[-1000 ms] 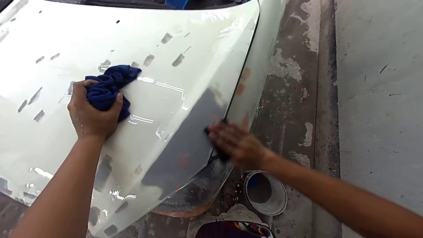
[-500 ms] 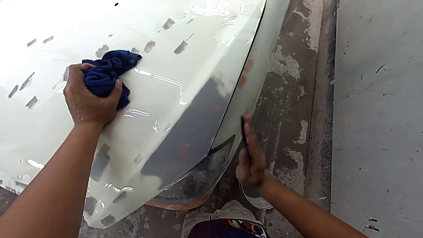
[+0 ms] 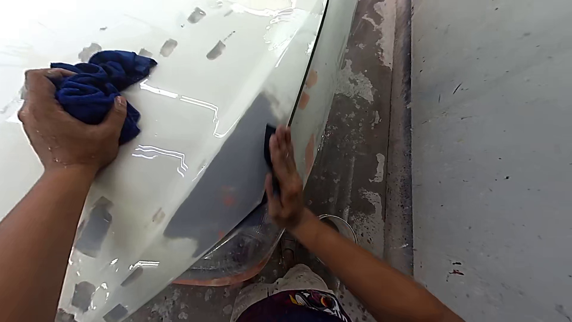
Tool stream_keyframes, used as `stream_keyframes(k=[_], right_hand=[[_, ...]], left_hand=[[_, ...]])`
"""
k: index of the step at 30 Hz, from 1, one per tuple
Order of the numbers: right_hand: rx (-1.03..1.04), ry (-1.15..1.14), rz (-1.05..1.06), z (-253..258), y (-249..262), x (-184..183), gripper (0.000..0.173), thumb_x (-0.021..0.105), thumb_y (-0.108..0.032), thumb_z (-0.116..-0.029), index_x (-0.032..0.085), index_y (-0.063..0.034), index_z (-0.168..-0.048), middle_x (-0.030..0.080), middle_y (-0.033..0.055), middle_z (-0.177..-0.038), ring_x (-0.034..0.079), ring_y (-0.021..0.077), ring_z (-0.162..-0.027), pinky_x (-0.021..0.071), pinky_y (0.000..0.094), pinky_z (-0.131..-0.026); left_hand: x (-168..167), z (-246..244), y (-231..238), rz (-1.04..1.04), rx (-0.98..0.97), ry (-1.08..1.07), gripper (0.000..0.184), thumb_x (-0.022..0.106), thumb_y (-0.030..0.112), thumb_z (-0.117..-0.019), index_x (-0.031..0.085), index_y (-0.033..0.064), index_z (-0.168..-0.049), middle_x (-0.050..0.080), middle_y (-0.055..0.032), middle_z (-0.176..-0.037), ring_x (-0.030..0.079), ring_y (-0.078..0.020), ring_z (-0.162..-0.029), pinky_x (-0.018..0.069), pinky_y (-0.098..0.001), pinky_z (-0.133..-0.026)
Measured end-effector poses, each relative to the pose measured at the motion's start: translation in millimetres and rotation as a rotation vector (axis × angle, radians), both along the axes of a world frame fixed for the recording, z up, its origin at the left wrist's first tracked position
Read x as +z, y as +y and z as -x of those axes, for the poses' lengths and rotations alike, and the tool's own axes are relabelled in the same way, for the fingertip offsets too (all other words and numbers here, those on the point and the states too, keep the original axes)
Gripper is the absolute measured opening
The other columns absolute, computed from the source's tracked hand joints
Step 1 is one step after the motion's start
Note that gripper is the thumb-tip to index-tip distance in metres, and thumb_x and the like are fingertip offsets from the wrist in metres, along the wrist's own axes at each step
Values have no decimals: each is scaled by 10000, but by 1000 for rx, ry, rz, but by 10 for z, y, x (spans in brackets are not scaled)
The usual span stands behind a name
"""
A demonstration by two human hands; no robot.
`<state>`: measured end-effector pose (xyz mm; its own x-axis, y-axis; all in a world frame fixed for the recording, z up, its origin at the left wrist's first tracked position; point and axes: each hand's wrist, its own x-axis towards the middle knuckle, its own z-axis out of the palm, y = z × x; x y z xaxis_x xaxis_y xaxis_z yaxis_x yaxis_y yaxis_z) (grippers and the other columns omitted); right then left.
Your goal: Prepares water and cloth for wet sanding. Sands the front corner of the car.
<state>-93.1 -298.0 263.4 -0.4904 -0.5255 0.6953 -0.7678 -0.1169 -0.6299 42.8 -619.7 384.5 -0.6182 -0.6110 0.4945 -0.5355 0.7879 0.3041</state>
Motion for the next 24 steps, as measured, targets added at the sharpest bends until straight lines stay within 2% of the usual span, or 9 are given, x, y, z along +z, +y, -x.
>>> stream_keyframes(k=[2, 5, 6, 9, 12, 14, 16, 19, 24], right_hand=[[50, 25, -68, -380, 187, -208, 658, 371, -295, -1002, 294, -64, -1614, 231, 145, -1697, 150, 325, -1585, 160, 578, -1294], [55, 125, -80, -259, 272, -401, 599, 364, -315, -1038, 323, -147, -1612, 309, 70, -1678, 238, 238, -1567, 239, 497, -1280], [61, 124, -65, -5, 219, -346, 567, 361, -310, -1063, 341, -139, -1604, 330, 84, -1667, 252, 242, -1562, 246, 490, -1280], [50, 117, 12, 967, -100, -37, 525, 344, -234, -1097, 426, 68, -1518, 391, 265, -1592, 316, 350, -1530, 267, 498, -1275], [17, 109, 21, 1419, -275, 160, 496, 327, -133, -1077, 430, 135, -1481, 371, 296, -1588, 323, 356, -1526, 282, 464, -1273], [-16, 86, 7, 1160, -230, 160, 505, 324, -135, -1074, 410, 126, -1498, 342, 294, -1605, 306, 358, -1533, 279, 473, -1275], [-36, 68, -13, 551, -88, 67, 538, 318, -182, -1073, 379, 84, -1537, 311, 279, -1628, 278, 370, -1543, 268, 528, -1281], [-56, -16, -58, -527, 154, -215, 579, 310, -298, -1074, 309, -93, -1616, 237, 158, -1693, 225, 319, -1567, 247, 560, -1280], [-133, 32, -148, -1466, 149, -569, 667, 331, -332, -1046, 138, -177, -1666, 105, 55, -1737, 104, 257, -1596, 159, 537, -1300]], left_hand=[[21, 19, -7, 5, -4, 13, 785, 627, 600, -867, 472, 19, -1373, 576, -289, -1310, 559, -430, -1251, 409, -610, -1032], [15, 16, -29, 16, -8, 23, 782, 633, 592, -867, 483, 8, -1365, 590, -293, -1291, 574, -438, -1231, 421, -610, -1020], [8, 3, -32, 15, -10, 18, 784, 637, 592, -869, 484, 7, -1367, 593, -289, -1292, 577, -433, -1231, 425, -603, -1025], [16, 13, -34, 15, -17, 22, 777, 644, 587, -870, 486, 9, -1366, 606, -270, -1285, 588, -388, -1233, 433, -560, -1036], [-1, 12, -61, 28, -19, 29, 749, 644, 579, -874, 496, 30, -1361, 620, -238, -1279, 596, -345, -1231, 447, -515, -1038], [-12, 7, -78, 30, -26, 26, 740, 644, 577, -872, 499, 39, -1359, 623, -224, -1276, 599, -325, -1225, 449, -500, -1034], [-15, 13, -102, 25, -26, 21, 758, 645, 590, -863, 495, 45, -1367, 627, -214, -1279, 601, -318, -1229, 453, -499, -1033], [-22, 7, -123, 11, -7, 4, 784, 632, 620, -852, 489, 58, -1379, 629, -201, -1286, 601, -310, -1233, 453, -501, -1031], [-31, -4, -144, 8, -9, 7, 805, 629, 635, -850, 489, 62, -1398, 633, -190, -1289, 606, -304, -1224, 463, -496, -1018]])
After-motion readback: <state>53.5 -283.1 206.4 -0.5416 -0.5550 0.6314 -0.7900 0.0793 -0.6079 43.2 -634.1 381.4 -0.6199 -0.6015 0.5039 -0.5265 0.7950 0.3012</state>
